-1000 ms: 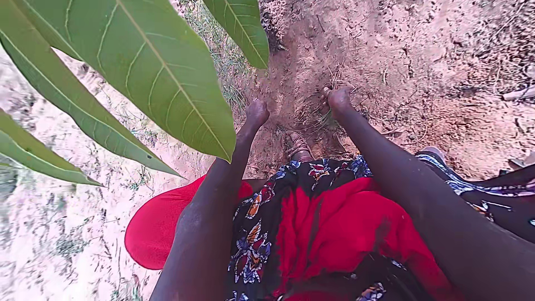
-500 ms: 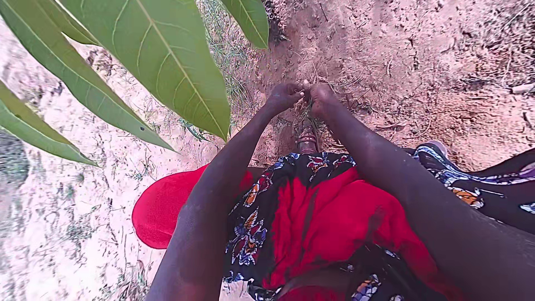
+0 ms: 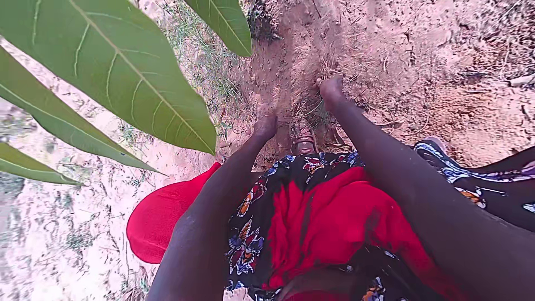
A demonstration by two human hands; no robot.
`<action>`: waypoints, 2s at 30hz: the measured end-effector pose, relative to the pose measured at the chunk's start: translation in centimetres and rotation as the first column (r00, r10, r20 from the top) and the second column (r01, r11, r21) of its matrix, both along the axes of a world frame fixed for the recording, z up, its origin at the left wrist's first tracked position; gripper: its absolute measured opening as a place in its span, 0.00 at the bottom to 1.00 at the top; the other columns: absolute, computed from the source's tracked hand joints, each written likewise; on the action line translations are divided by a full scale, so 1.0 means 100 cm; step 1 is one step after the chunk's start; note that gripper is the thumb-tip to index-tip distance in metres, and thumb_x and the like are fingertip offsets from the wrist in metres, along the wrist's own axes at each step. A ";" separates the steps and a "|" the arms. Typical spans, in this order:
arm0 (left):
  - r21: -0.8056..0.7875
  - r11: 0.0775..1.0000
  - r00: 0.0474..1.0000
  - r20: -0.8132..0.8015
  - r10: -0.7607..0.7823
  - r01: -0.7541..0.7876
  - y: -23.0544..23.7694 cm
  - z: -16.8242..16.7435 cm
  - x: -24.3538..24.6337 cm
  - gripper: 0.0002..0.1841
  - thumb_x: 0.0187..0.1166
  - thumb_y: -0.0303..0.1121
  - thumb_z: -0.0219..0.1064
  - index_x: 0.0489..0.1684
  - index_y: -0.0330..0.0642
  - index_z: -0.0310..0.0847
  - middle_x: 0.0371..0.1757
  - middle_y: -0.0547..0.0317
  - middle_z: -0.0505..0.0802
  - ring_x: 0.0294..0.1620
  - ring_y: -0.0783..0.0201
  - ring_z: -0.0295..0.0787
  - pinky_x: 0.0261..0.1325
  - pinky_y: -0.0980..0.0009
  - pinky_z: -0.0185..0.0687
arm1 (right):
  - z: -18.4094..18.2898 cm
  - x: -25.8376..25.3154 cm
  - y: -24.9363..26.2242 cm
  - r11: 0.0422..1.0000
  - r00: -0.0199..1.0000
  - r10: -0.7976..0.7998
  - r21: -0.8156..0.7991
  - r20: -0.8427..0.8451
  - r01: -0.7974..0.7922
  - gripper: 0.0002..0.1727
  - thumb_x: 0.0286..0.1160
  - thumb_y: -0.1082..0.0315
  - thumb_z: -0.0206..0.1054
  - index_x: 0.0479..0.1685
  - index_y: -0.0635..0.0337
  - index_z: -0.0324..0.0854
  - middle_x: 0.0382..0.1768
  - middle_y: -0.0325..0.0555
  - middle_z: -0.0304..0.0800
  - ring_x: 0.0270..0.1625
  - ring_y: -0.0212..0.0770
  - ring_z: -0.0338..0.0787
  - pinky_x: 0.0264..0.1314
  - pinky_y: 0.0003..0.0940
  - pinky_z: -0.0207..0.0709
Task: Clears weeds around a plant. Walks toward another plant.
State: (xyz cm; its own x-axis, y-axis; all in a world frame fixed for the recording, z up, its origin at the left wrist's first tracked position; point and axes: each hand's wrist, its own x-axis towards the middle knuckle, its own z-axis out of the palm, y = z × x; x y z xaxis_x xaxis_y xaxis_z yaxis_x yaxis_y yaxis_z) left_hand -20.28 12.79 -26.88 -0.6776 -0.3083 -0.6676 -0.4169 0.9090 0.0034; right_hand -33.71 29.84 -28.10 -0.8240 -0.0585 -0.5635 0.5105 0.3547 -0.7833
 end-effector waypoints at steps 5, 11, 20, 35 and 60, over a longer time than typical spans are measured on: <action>-0.022 0.991 0.991 0.028 0.134 -0.134 -0.027 -0.002 -0.003 0.18 0.87 0.35 0.56 0.67 0.40 0.84 0.68 0.35 0.88 0.73 0.33 0.83 0.66 0.27 0.75 | 0.002 0.004 0.000 0.997 0.997 0.078 0.008 0.022 -0.078 0.29 0.88 0.61 0.62 0.80 0.72 0.66 0.70 0.66 0.83 0.73 0.57 0.84 0.76 0.54 0.74; 0.052 0.969 0.967 -0.065 0.246 -0.243 -0.016 -0.003 -0.013 0.21 0.90 0.45 0.56 0.62 0.40 0.88 0.65 0.37 0.90 0.71 0.37 0.85 0.68 0.30 0.74 | 0.003 0.006 0.002 0.996 0.997 0.081 0.023 0.006 -0.081 0.27 0.88 0.61 0.62 0.77 0.72 0.69 0.67 0.64 0.85 0.72 0.56 0.84 0.75 0.53 0.73; 0.133 0.961 0.970 0.006 0.243 -0.242 -0.036 -0.023 -0.016 0.17 0.85 0.32 0.62 0.68 0.37 0.85 0.63 0.35 0.91 0.64 0.37 0.88 0.68 0.34 0.78 | -0.001 0.007 0.002 0.989 0.993 0.121 0.089 -0.001 -0.120 0.28 0.88 0.57 0.62 0.76 0.71 0.72 0.67 0.65 0.84 0.72 0.58 0.83 0.76 0.56 0.72; -0.019 0.962 0.962 0.019 0.272 -0.272 -0.008 -0.005 -0.029 0.18 0.83 0.34 0.62 0.60 0.27 0.83 0.69 0.28 0.85 0.74 0.33 0.81 0.69 0.31 0.75 | -0.006 0.005 0.001 0.986 0.991 0.137 0.099 -0.006 -0.136 0.27 0.88 0.57 0.62 0.75 0.71 0.73 0.65 0.66 0.86 0.70 0.59 0.85 0.75 0.58 0.73; 0.210 0.975 0.991 -0.090 0.098 -0.078 -0.015 0.004 -0.044 0.22 0.77 0.21 0.66 0.72 0.31 0.78 0.60 0.30 0.89 0.56 0.39 0.91 0.62 0.43 0.85 | 0.098 -0.056 0.089 0.873 0.917 0.092 0.474 -0.388 0.113 0.25 0.86 0.60 0.56 0.76 0.62 0.76 0.73 0.61 0.84 0.79 0.58 0.81 0.79 0.57 0.70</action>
